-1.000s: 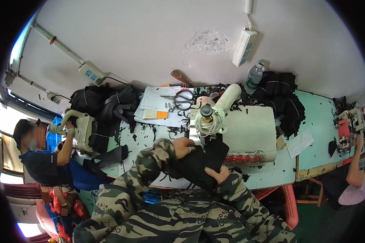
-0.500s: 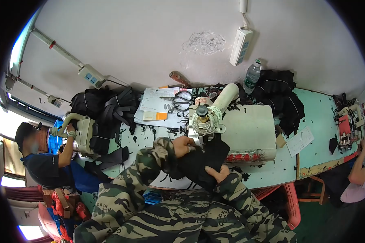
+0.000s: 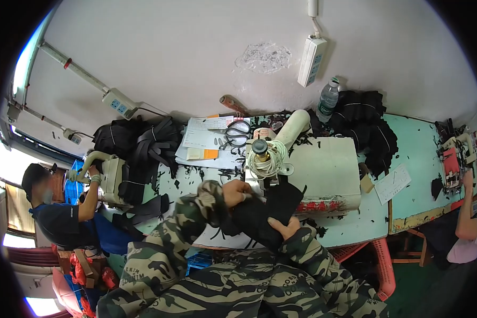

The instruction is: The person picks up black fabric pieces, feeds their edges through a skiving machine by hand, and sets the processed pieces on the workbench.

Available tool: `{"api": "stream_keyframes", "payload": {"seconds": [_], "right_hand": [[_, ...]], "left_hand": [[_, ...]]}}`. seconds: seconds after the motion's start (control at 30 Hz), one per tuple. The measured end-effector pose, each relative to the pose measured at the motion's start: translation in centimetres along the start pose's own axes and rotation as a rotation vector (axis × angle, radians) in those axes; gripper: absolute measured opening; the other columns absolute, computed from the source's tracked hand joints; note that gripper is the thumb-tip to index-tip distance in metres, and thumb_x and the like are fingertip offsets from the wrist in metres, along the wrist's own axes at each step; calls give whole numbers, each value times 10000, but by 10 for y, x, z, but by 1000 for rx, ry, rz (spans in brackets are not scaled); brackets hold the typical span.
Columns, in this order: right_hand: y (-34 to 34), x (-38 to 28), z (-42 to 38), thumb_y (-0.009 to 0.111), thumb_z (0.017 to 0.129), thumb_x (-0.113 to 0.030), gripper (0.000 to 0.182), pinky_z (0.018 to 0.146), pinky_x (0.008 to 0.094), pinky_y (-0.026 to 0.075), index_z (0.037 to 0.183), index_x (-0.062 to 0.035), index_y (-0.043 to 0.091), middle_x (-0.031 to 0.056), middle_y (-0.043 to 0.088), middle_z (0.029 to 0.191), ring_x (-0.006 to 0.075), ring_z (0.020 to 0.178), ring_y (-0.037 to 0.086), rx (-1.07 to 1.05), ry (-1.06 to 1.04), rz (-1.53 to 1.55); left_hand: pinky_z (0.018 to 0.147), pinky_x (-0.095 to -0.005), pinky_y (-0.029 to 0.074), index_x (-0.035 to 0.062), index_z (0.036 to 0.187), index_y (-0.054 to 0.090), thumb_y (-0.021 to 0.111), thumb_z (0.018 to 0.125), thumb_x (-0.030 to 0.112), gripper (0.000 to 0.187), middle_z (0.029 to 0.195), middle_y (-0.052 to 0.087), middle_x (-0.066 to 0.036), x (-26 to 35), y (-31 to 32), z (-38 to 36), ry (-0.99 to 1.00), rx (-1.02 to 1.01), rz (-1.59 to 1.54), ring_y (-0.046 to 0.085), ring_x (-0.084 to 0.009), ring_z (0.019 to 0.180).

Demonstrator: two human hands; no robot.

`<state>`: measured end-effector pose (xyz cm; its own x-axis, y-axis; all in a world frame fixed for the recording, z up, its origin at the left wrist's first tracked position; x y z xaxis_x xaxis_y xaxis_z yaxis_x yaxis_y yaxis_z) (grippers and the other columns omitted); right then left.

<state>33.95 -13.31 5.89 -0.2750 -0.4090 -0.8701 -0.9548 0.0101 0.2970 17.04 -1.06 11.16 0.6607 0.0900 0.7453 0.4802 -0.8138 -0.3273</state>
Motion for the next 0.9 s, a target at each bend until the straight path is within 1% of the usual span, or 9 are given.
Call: {"api": "stream_keyframes", "payload": {"seconds": [0.07,0.2,0.33,0.37,0.5,0.63,0.73,0.8,0.9], "right_hand": [[-4,-1,4,705,730,-221,399,760,305,486,1002,50,596,138,641,924,200,827,617,19,4,-55],[-6,-1,1,700,732,-210,392,761,308,486,1004,51,595,144,636,939,204,838,616,23,27,3],[-1,-4,-6,695,735,-204,382,766,308,485,1003,50,595,143,632,955,204,845,613,20,20,-36],[0,-5,-6,694,736,-203,380,768,309,485,1002,50,595,142,631,958,204,847,612,29,10,-47],[1,-10,2,683,752,-200,368,767,304,485,1006,50,594,133,633,953,197,844,610,20,-27,-13],[-2,-13,0,681,753,-205,367,769,303,484,1005,48,595,133,632,953,200,846,610,17,-20,-4],[-1,-6,-4,676,762,-204,360,760,295,487,1005,49,595,127,635,948,191,842,610,14,-21,-24],[-1,-1,-2,670,770,-204,354,752,289,490,1004,51,595,123,637,943,184,836,611,19,-29,-41],[0,-4,1,674,766,-207,360,750,290,491,1002,54,594,129,636,941,189,828,613,23,-36,-52]], "left_hand": [[718,-341,470,6,965,613,564,795,174,244,854,633,-167,13,1,8,-18,172,347,617,-276,762],[733,-354,478,44,966,637,581,761,176,250,837,639,-174,30,6,15,92,292,289,621,-306,791],[693,-323,469,5,943,611,554,804,120,189,840,637,-143,1,9,16,327,-7,-123,607,-229,761],[696,-303,470,15,976,616,564,797,101,205,828,639,-125,30,1,-12,-91,-148,-192,601,-193,777],[694,-341,474,10,964,618,608,759,145,246,825,640,-155,24,-2,4,-16,219,369,616,-264,750],[736,-338,473,-1,912,606,598,773,152,207,859,628,-171,30,6,14,105,318,285,613,-268,818],[763,-323,471,1,965,589,570,796,120,208,904,625,-148,24,7,15,88,130,143,604,-226,871],[788,-302,466,-28,1035,574,540,779,24,263,948,633,-118,13,11,9,275,-128,-282,591,-193,899],[719,-330,478,-6,996,608,567,769,88,249,874,650,-139,24,-1,-8,-35,-9,36,625,-238,787]]}}
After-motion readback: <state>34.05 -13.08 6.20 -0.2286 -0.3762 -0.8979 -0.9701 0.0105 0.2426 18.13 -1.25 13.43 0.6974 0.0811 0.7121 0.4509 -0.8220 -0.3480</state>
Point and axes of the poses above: each hand's wrist, its own z-axis towards the middle knuckle, its own y-axis out of the palm, x = y × z, the point moved 5 cm from there along z, towards the middle knuckle
